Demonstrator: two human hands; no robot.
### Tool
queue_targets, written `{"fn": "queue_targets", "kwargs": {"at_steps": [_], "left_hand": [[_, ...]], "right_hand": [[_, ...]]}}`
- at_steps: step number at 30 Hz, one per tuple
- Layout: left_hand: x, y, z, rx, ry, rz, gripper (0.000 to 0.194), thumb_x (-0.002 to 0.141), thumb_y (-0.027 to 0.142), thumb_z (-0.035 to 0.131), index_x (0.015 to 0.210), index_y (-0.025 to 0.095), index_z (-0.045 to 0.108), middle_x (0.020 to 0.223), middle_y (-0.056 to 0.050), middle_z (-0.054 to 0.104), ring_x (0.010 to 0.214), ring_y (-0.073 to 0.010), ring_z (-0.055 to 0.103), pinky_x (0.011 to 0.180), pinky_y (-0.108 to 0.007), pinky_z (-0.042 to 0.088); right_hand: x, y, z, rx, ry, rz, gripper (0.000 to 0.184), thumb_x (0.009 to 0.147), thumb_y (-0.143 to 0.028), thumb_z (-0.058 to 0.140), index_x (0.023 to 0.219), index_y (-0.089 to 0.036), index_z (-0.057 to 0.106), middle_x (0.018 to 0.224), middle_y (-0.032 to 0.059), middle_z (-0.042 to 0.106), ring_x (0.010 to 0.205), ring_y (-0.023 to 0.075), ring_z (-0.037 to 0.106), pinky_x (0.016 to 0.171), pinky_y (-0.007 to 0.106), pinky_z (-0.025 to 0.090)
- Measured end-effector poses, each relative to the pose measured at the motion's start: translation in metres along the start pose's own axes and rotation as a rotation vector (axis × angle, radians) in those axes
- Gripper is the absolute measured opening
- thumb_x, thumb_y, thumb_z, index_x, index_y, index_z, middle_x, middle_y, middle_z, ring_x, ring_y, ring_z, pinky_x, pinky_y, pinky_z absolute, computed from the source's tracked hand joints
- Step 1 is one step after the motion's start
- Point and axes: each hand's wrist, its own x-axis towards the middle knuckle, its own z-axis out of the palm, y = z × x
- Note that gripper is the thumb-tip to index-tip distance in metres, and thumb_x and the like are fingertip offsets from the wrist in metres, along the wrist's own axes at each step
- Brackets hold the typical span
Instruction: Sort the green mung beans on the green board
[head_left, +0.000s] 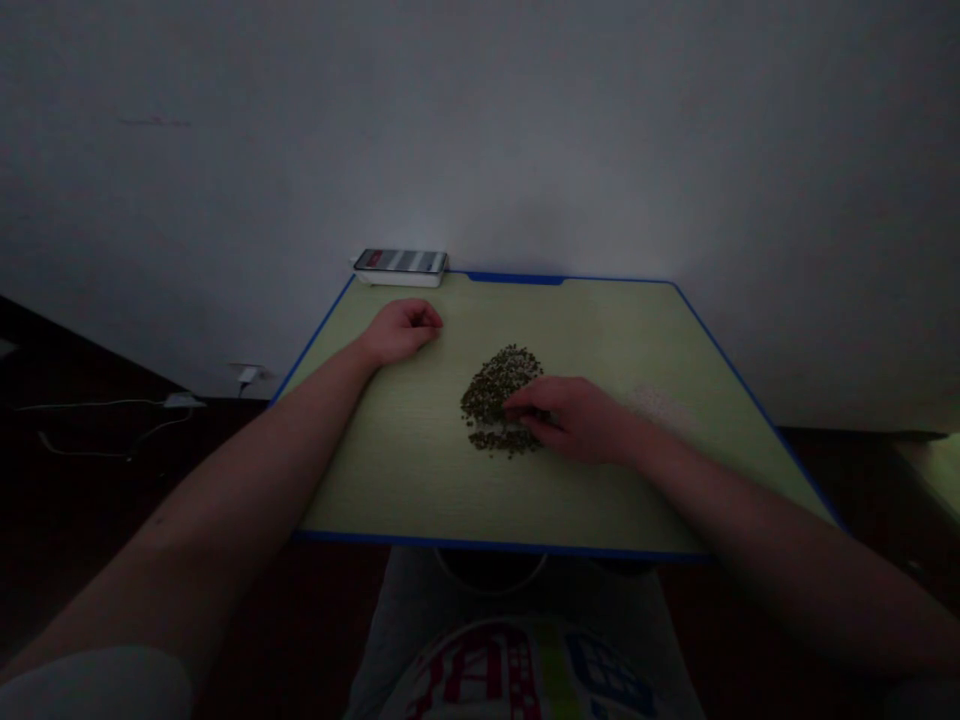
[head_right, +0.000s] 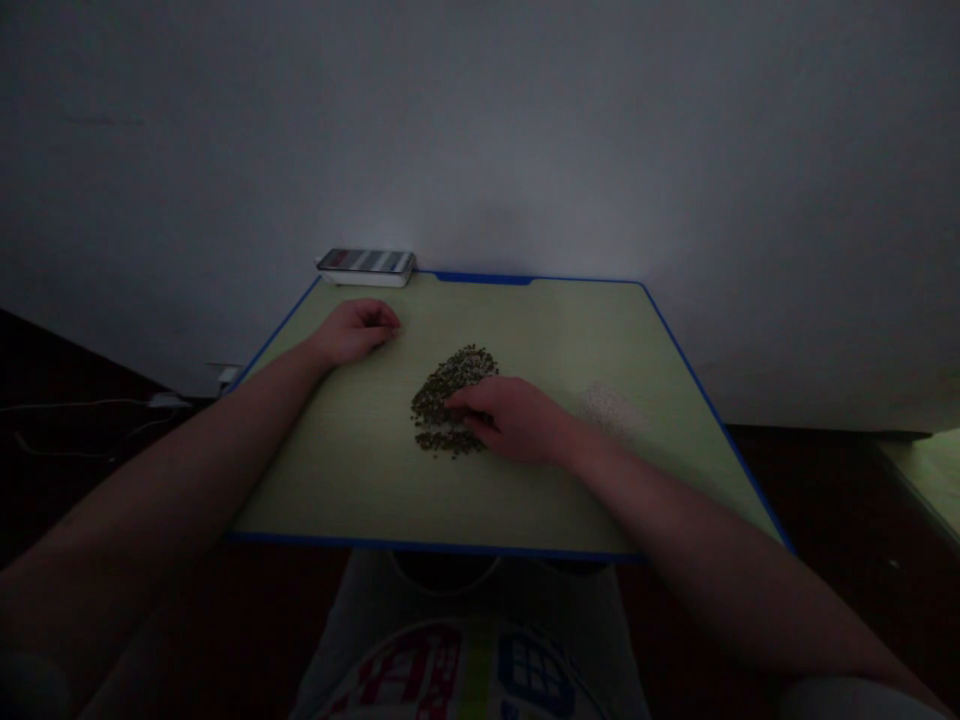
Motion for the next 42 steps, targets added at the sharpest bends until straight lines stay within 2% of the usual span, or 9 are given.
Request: {"fn": "queue_targets", "kwargs": {"at_steps": [7,21,34,42], "left_hand": [[0.001,-0.001,0.0,-0.01,-0.006,-0.012,0.021,0.061,0.028,0.061,0.077,0.015,0.063,0.064,0.001,0.054,0.06,-0.0118,0.046,0.058,-0.026,0.037],[0.0,-0.001,0.001,-0.042,-0.007,-0.01,0.021,0.062,0.027,0.063,0.078,0.015,0.063,0.062,0.002,0.051,0.057,-0.0103,0.044,0.054,-0.024,0.036],[-0.001,0.006,0.0,-0.002,0.003,-0.002,0.019,0.062,0.026,0.062,0.077,0.014,0.062,0.063,0.002,0.053,0.058,-0.0101,0.046,0.057,-0.024,0.038],[-0.001,0.005,0.001,-0.03,0.003,-0.031,0.02,0.061,0.025,0.062,0.077,0.014,0.062,0.062,0.002,0.052,0.057,-0.0103,0.045,0.055,-0.024,0.036]], "right_hand": [[0.0,0.003,0.0,-0.037,0.024,0.047,0.03,0.084,-0.014,0.054,0.11,-0.021,0.067,0.096,0.0054,0.073,0.085,0.0189,0.066,0.075,0.031,0.049],[-0.004,-0.002,0.001,0.008,-0.02,-0.061,0.03,0.085,-0.014,0.054,0.113,-0.019,0.065,0.098,0.0065,0.072,0.089,0.0187,0.065,0.079,0.031,0.048],[-0.01,-0.01,-0.002,0.026,-0.076,-0.1,0.027,0.088,-0.016,0.051,0.111,-0.017,0.066,0.093,0.0083,0.071,0.084,0.0188,0.064,0.076,0.031,0.049],[-0.01,-0.009,0.0,0.012,-0.044,-0.123,0.027,0.088,-0.017,0.05,0.111,-0.017,0.066,0.092,0.0079,0.071,0.081,0.0186,0.065,0.073,0.031,0.049]]}}
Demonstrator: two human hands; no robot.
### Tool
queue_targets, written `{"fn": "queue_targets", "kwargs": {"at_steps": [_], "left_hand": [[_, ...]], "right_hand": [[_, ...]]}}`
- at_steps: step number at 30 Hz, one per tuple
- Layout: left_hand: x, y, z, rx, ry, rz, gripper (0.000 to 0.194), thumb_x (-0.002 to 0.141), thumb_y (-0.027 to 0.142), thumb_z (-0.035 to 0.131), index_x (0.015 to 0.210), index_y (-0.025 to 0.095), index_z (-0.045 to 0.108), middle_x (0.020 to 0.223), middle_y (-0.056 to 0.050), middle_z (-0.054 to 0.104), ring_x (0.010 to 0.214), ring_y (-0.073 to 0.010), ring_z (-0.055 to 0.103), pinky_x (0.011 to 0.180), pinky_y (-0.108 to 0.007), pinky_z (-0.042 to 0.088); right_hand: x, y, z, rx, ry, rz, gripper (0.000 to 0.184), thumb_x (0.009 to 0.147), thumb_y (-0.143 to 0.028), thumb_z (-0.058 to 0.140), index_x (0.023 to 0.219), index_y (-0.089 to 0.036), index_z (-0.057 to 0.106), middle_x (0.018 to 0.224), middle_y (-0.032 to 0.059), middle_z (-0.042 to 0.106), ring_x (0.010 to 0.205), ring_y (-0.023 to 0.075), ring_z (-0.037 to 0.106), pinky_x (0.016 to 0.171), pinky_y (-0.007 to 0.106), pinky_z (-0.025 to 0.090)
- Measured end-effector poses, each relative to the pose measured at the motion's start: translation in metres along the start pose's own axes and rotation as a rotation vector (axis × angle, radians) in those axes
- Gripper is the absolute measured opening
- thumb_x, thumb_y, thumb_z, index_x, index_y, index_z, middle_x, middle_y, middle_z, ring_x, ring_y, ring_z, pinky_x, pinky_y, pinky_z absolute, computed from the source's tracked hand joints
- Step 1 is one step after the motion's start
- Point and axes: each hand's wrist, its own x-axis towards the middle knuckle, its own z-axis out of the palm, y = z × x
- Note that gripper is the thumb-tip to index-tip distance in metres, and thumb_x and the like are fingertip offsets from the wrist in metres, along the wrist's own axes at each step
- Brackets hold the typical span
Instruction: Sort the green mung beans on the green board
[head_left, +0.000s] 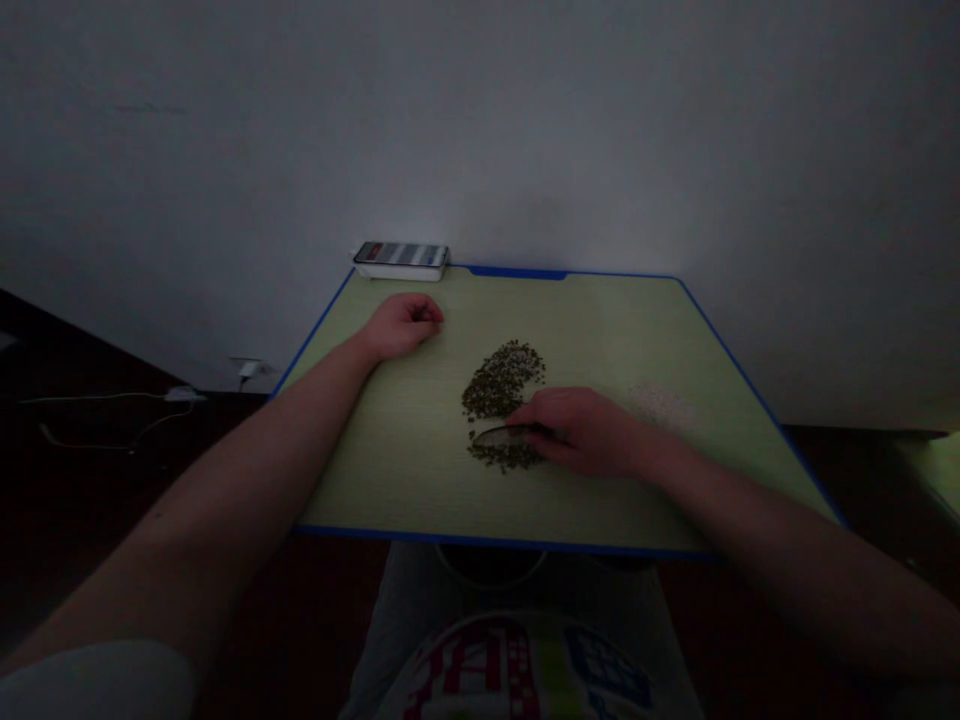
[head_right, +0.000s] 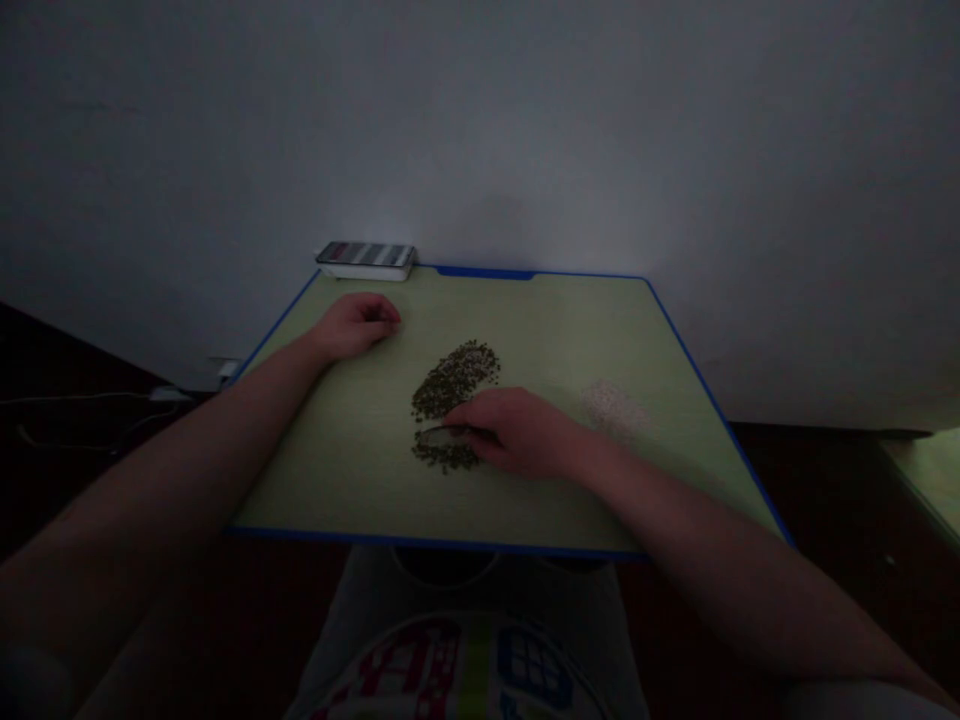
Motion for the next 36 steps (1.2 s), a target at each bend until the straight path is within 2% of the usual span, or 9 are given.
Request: {"fn": "queue_targets", "kwargs": {"at_steps": [4,9,13,17,21,25,32,36], "left_hand": [[0.0,-0.001,0.0,-0.004,-0.003,0.001,0.021,0.061,0.027,0.063,0.077,0.014,0.062,0.061,0.002,0.05,0.056,-0.01,0.044,0.054,-0.024,0.035],[0.0,0.0,0.0,0.004,-0.011,0.008,0.021,0.062,0.028,0.062,0.078,0.014,0.062,0.06,0.002,0.05,0.055,-0.0101,0.044,0.053,-0.023,0.035],[0.0,0.0,0.001,-0.004,-0.007,0.012,0.02,0.062,0.027,0.061,0.078,0.014,0.062,0.061,0.002,0.051,0.055,-0.0102,0.044,0.053,-0.023,0.035],[0.001,0.0,0.0,0.007,-0.015,0.01,0.021,0.062,0.026,0.061,0.079,0.014,0.063,0.061,0.002,0.051,0.056,-0.0105,0.045,0.053,-0.023,0.036],[0.001,0.0,0.0,0.022,-0.008,0.029,0.021,0.062,0.025,0.061,0.079,0.013,0.063,0.062,0.001,0.053,0.057,-0.0105,0.046,0.054,-0.023,0.036],[0.0,-0.001,-0.001,0.044,-0.005,0.039,0.022,0.063,0.025,0.06,0.081,0.013,0.065,0.063,0.0,0.054,0.06,-0.0114,0.047,0.056,-0.024,0.038],[0.0,0.001,0.0,0.02,-0.009,0.017,0.023,0.062,0.026,0.061,0.08,0.013,0.064,0.064,0.001,0.053,0.059,-0.011,0.045,0.055,-0.024,0.037],[-0.002,0.005,0.0,0.037,-0.003,0.013,0.022,0.062,0.027,0.06,0.079,0.014,0.063,0.064,0.001,0.054,0.059,-0.0109,0.046,0.056,-0.024,0.037]], "right_hand": [[-0.002,0.003,-0.009,-0.016,0.133,0.01,0.025,0.085,-0.016,0.052,0.106,-0.017,0.066,0.087,0.005,0.071,0.075,0.0157,0.064,0.069,0.028,0.048],[-0.015,-0.008,-0.041,-0.068,0.314,0.065,0.02,0.083,-0.015,0.056,0.1,-0.019,0.065,0.084,0.0017,0.071,0.072,0.0131,0.064,0.067,0.025,0.048],[-0.032,-0.03,-0.055,-0.101,0.276,0.038,0.018,0.086,-0.014,0.056,0.1,-0.021,0.064,0.085,0.0018,0.07,0.077,0.0147,0.065,0.069,0.027,0.049],[-0.053,-0.039,-0.041,-0.041,0.221,0.078,0.021,0.088,-0.01,0.052,0.103,-0.021,0.062,0.085,0.0026,0.07,0.078,0.0155,0.065,0.068,0.027,0.051],[-0.074,-0.034,-0.022,-0.078,0.182,0.159,0.018,0.089,-0.011,0.051,0.102,-0.018,0.061,0.086,0.0054,0.069,0.079,0.0162,0.064,0.069,0.028,0.051],[-0.086,-0.03,-0.015,-0.105,0.191,0.222,0.018,0.089,-0.012,0.05,0.102,-0.017,0.061,0.086,0.0057,0.068,0.079,0.0171,0.064,0.07,0.03,0.052],[-0.083,-0.026,-0.009,-0.127,0.203,0.292,0.017,0.089,-0.014,0.05,0.1,-0.017,0.062,0.086,0.0065,0.069,0.077,0.0176,0.064,0.068,0.03,0.052],[-0.078,-0.026,-0.007,-0.112,0.2,0.269,0.018,0.088,-0.014,0.049,0.099,-0.017,0.064,0.083,0.0058,0.07,0.076,0.0175,0.065,0.067,0.03,0.053]]}}
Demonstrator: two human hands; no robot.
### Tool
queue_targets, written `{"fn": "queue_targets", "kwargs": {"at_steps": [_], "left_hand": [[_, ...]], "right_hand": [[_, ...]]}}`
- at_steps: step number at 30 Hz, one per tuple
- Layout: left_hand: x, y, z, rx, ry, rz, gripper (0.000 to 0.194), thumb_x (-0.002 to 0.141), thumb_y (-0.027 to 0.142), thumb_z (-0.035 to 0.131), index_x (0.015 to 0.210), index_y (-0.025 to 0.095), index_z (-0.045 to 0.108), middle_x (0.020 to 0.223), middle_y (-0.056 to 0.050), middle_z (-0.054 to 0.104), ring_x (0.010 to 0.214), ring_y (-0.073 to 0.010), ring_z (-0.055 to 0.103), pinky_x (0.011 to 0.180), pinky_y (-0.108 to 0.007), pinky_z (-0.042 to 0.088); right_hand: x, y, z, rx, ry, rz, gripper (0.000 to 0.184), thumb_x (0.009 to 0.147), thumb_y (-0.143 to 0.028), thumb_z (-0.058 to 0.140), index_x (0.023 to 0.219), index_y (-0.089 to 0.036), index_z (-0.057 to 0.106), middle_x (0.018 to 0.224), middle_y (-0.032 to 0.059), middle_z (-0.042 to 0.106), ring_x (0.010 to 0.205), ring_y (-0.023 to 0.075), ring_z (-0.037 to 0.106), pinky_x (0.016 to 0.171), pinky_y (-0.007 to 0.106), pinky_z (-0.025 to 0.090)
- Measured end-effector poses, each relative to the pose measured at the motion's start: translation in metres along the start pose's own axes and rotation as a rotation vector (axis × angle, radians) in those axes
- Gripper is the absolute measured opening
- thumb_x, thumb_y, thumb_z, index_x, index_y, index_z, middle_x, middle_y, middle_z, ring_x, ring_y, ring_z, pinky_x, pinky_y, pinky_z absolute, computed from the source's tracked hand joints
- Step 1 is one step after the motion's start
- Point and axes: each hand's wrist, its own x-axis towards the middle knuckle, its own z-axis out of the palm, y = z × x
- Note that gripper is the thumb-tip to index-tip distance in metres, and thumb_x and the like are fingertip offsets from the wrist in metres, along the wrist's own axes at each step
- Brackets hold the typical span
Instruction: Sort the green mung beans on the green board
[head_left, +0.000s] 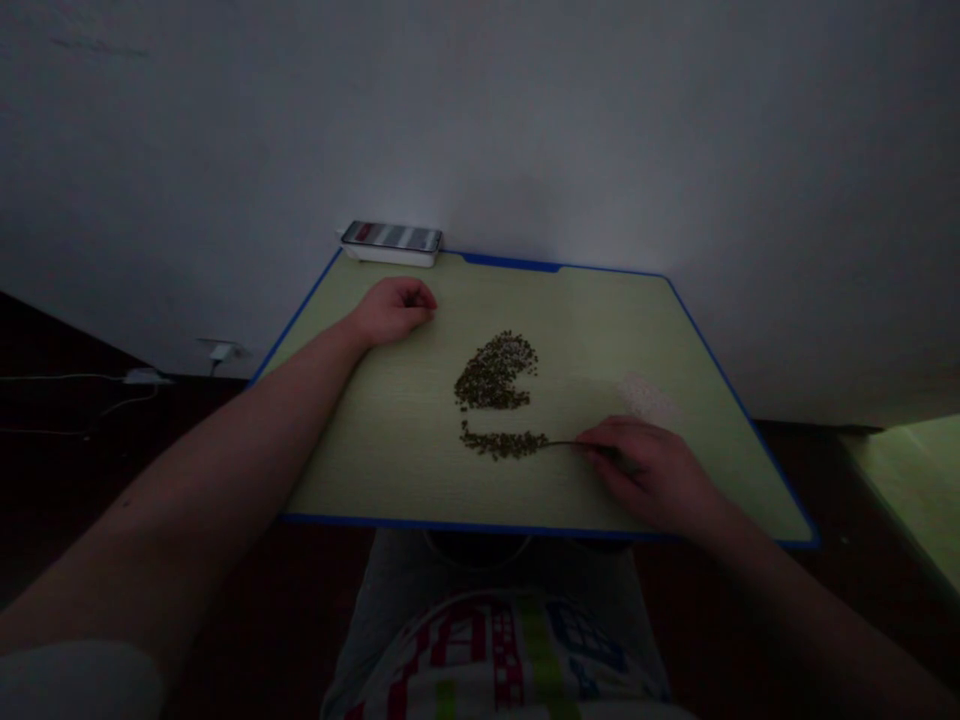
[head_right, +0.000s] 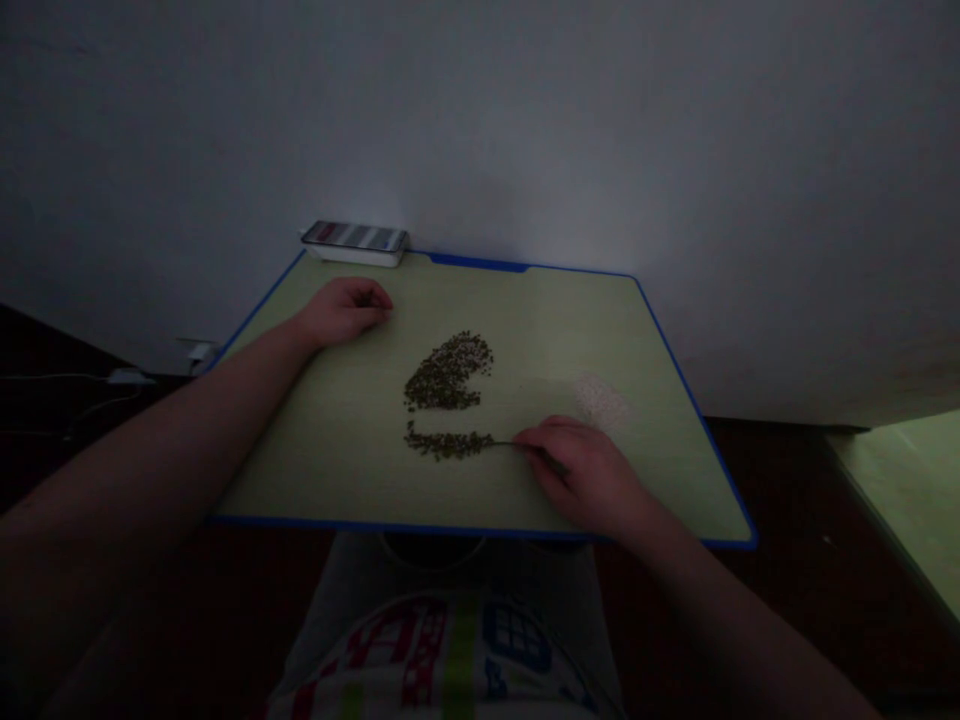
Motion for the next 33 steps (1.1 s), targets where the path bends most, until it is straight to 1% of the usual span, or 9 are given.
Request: {"fn": "queue_targets", "kwargs": {"at_steps": [6,10,16,23,29,33], "left_hand": [[0.0015,-0.0032,0.0002,-0.008,0.002,0.009,0.022,0.061,0.028,0.061,0.079,0.014,0.063,0.063,0.001,0.053,0.059,-0.0111,0.046,0.055,-0.024,0.037],[0.0016,-0.0045,0.0002,0.003,0.008,0.01,0.022,0.062,0.027,0.061,0.08,0.014,0.064,0.065,0.001,0.054,0.06,-0.0115,0.047,0.057,-0.024,0.038],[0.0006,-0.0018,0.0006,0.001,0.0,-0.001,0.02,0.063,0.024,0.06,0.08,0.014,0.064,0.064,0.001,0.054,0.059,-0.0111,0.047,0.057,-0.024,0.039],[0.0006,-0.0014,0.0,0.009,0.001,-0.004,0.02,0.063,0.024,0.06,0.08,0.013,0.064,0.064,0.001,0.054,0.059,-0.0108,0.047,0.057,-0.024,0.039],[0.0011,-0.0032,0.0003,-0.013,0.008,0.002,0.02,0.062,0.026,0.062,0.078,0.014,0.063,0.063,0.001,0.053,0.058,-0.0107,0.046,0.055,-0.024,0.037],[0.0012,-0.0042,0.0003,-0.018,0.002,0.013,0.021,0.062,0.028,0.063,0.078,0.015,0.063,0.062,0.001,0.053,0.058,-0.0104,0.045,0.054,-0.024,0.036]], "right_hand": [[0.0013,-0.0048,0.0002,0.025,-0.041,-0.027,0.02,0.088,-0.014,0.049,0.102,-0.018,0.063,0.086,0.0062,0.071,0.079,0.0183,0.065,0.069,0.032,0.054],[0.0004,-0.0064,0.0018,0.029,-0.038,-0.035,0.02,0.089,-0.014,0.049,0.102,-0.019,0.062,0.087,0.006,0.071,0.08,0.0185,0.066,0.07,0.032,0.054],[-0.0045,-0.0075,0.0021,0.021,-0.051,-0.015,0.019,0.09,-0.015,0.049,0.104,-0.019,0.061,0.088,0.0062,0.07,0.08,0.0184,0.065,0.07,0.032,0.054],[-0.0074,-0.0075,0.0031,0.027,-0.031,0.012,0.019,0.09,-0.015,0.049,0.104,-0.019,0.062,0.086,0.0059,0.069,0.079,0.0177,0.064,0.069,0.032,0.054],[-0.0005,-0.0076,0.0049,0.052,-0.046,-0.035,0.021,0.089,-0.013,0.049,0.105,-0.019,0.062,0.089,0.0066,0.07,0.082,0.0188,0.065,0.072,0.033,0.054],[-0.0003,-0.0088,0.0028,0.077,-0.061,-0.055,0.021,0.088,-0.013,0.049,0.104,-0.02,0.062,0.087,0.0057,0.07,0.08,0.018,0.066,0.07,0.032,0.054]]}}
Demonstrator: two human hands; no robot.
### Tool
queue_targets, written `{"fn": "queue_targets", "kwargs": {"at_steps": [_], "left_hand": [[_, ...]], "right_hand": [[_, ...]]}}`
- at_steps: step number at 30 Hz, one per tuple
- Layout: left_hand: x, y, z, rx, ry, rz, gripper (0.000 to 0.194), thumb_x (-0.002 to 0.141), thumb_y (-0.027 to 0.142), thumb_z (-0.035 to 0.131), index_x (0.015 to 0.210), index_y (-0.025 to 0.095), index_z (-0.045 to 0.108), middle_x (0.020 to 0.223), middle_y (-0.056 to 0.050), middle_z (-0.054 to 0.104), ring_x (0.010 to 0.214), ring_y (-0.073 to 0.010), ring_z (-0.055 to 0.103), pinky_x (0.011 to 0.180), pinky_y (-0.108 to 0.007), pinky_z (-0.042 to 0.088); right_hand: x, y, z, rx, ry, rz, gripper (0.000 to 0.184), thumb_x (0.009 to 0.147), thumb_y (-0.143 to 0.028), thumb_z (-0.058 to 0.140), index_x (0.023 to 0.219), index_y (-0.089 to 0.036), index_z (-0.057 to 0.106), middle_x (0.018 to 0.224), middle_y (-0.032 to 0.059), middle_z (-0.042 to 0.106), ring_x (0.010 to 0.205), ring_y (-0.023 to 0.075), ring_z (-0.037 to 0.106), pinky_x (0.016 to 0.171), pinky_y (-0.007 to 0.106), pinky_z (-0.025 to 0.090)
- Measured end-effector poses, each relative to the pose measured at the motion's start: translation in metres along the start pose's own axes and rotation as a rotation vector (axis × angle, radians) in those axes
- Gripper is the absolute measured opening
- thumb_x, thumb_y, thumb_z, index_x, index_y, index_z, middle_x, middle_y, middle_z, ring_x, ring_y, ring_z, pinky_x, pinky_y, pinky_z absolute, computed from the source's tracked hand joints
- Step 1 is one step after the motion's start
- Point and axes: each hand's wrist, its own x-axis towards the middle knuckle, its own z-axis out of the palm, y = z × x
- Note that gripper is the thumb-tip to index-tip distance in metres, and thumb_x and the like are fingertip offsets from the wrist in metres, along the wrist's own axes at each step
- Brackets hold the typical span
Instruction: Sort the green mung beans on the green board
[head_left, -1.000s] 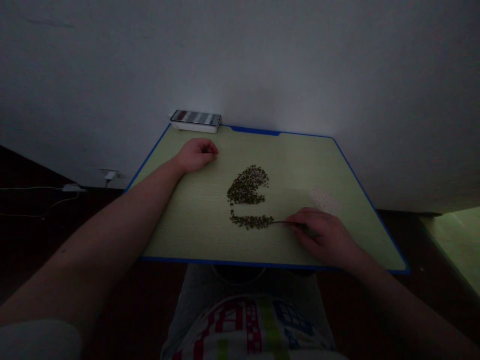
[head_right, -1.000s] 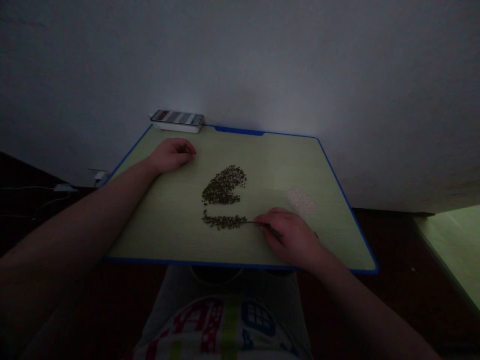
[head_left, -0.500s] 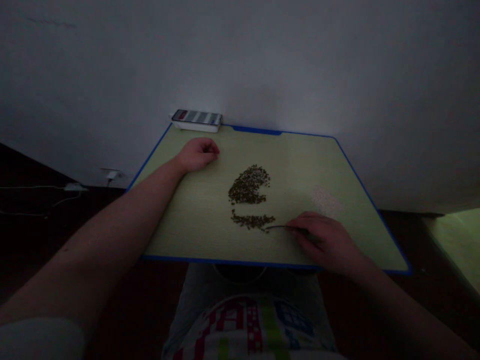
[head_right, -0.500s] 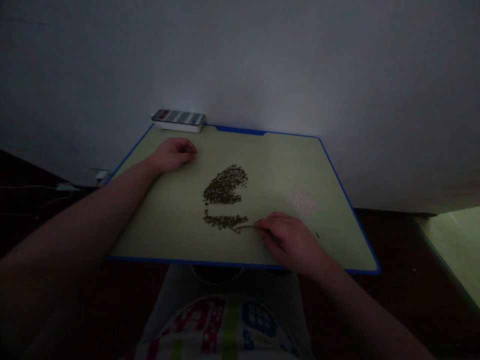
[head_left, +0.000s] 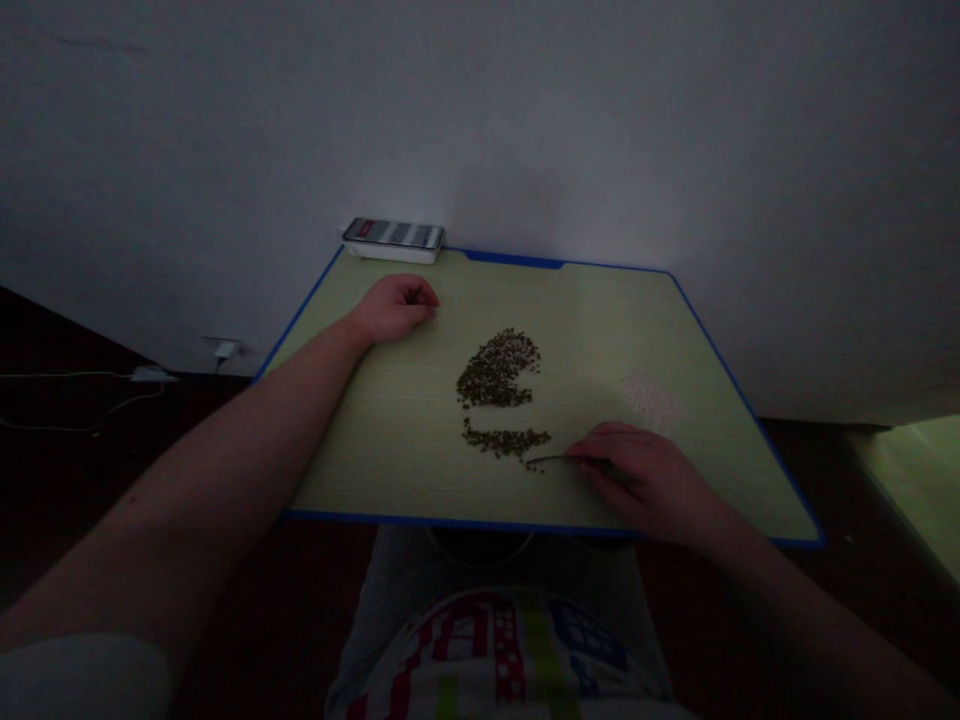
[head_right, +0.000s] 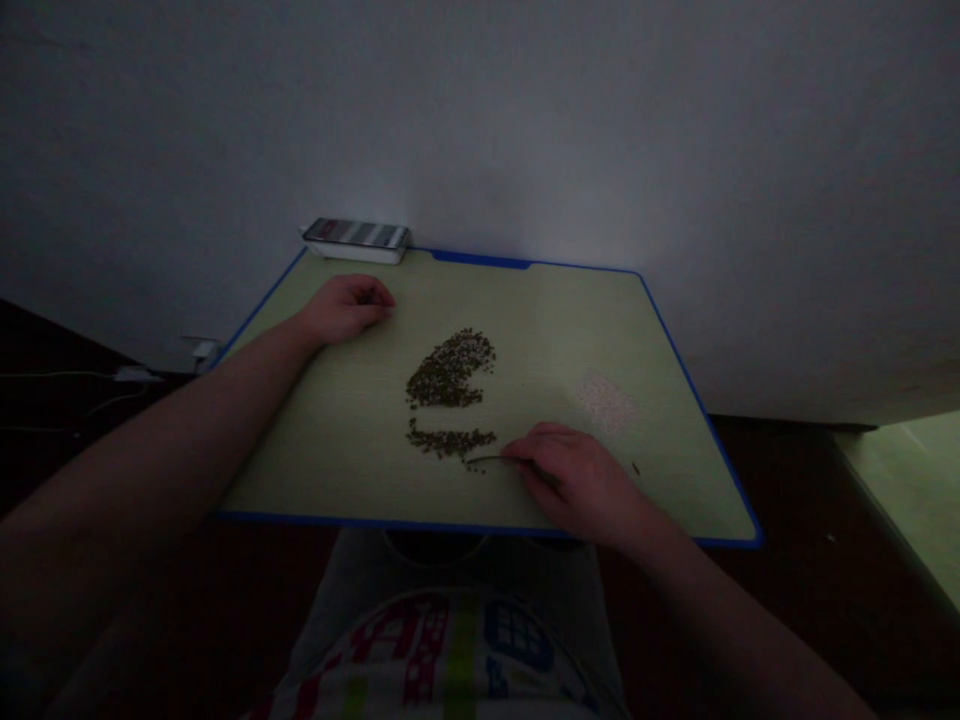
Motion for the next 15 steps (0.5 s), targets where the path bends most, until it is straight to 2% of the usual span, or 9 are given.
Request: {"fn": "queue_targets", "kwargs": {"at_steps": [10,15], "left_hand": [[-0.0003,0.0032,0.0004,0.002,0.004,-0.024,0.018,0.061,0.025,0.062,0.077,0.015,0.063,0.062,0.001,0.053,0.058,-0.0106,0.046,0.054,-0.023,0.036],[0.0001,0.001,0.0002,0.009,-0.004,-0.018,0.018,0.062,0.024,0.061,0.078,0.015,0.063,0.063,0.001,0.054,0.06,-0.0113,0.047,0.056,-0.024,0.037]], "right_hand": [[-0.0089,-0.0051,-0.0023,0.009,0.003,-0.001,0.02,0.088,-0.011,0.049,0.102,-0.019,0.062,0.085,0.0056,0.07,0.079,0.0176,0.066,0.068,0.031,0.054],[-0.0101,-0.009,0.0037,0.023,0.03,-0.002,0.022,0.088,-0.012,0.049,0.104,-0.02,0.061,0.086,0.0056,0.07,0.081,0.0185,0.066,0.07,0.033,0.055]]}}
